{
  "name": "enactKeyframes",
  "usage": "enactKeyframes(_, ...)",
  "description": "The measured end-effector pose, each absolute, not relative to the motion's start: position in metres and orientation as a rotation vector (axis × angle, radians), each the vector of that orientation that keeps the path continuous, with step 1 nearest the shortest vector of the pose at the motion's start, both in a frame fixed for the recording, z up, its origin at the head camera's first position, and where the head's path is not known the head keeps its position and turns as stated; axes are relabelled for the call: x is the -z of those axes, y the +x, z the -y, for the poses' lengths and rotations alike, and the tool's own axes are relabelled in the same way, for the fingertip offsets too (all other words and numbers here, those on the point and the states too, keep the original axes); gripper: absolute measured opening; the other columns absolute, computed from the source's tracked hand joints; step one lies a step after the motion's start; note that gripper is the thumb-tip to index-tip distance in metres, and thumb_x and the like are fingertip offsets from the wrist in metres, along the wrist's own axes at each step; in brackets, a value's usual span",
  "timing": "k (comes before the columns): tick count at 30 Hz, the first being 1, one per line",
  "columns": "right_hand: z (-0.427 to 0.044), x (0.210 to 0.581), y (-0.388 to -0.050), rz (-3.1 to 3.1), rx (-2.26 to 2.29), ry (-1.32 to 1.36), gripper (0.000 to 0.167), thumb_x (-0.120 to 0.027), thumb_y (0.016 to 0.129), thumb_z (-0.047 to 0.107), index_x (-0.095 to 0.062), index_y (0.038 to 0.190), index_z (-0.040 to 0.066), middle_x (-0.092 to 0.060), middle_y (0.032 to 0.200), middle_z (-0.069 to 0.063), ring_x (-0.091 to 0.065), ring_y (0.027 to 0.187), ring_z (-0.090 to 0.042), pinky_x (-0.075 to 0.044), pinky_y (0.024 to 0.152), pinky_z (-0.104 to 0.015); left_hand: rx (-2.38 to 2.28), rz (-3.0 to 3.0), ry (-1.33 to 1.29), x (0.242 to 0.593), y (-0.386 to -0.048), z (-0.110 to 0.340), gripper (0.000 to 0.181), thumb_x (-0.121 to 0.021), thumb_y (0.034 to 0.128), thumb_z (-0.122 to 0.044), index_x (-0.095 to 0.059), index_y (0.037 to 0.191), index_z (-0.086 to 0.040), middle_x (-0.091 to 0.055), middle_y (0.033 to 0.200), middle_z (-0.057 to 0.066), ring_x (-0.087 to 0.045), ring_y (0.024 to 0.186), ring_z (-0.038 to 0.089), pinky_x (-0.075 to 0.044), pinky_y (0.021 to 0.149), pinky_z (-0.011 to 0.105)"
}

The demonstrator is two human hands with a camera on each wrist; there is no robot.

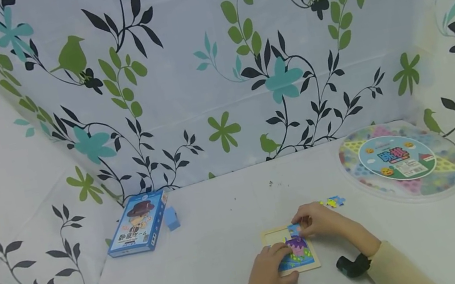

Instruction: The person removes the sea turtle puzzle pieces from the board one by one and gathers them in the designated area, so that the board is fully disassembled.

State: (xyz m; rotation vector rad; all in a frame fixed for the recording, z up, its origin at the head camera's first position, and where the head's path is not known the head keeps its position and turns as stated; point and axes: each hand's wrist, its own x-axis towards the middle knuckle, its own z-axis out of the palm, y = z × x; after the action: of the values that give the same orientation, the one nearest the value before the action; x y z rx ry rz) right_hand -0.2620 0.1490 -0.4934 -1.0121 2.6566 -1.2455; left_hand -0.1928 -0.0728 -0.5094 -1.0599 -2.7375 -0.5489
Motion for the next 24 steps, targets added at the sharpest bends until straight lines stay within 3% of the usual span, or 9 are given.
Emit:
enactKeyframes(7,-0.1486,0.4898,-0.2613,-2.657,1.236,-1.049,0.023,-0.071,0.073,0.007,-0.066,0.095,0.002,-0.053,0.074,0.008,-0.049,0.065,-0.006,-0.044,0.060,-0.024,0.585,2.726,-1.067,0.5064,-0.1921,0.0749,0.043,-0.063,0.0781,-0.041,-0.063,0.111,-0.013,-0.056,0.116,-0.004,-0.049,0.091,0.011,-0.041,0.076,0.026)
enactKeyframes(24,-0.1484,0.4842,-0.2569,-2.666,1.263,-1.131,0.022,-0.070,0.075,0.008,-0.065,0.096,0.002,-0.058,0.086,0.003,-0.052,0.071,-0.007,-0.047,0.067,-0.024,0.596,2.702,-1.078,0.5090,-0.1939,0.0758,0.042,-0.064,0.0776,-0.041,-0.064,0.110,-0.013,-0.057,0.115,-0.005,-0.047,0.085,0.008,-0.039,0.070,0.021)
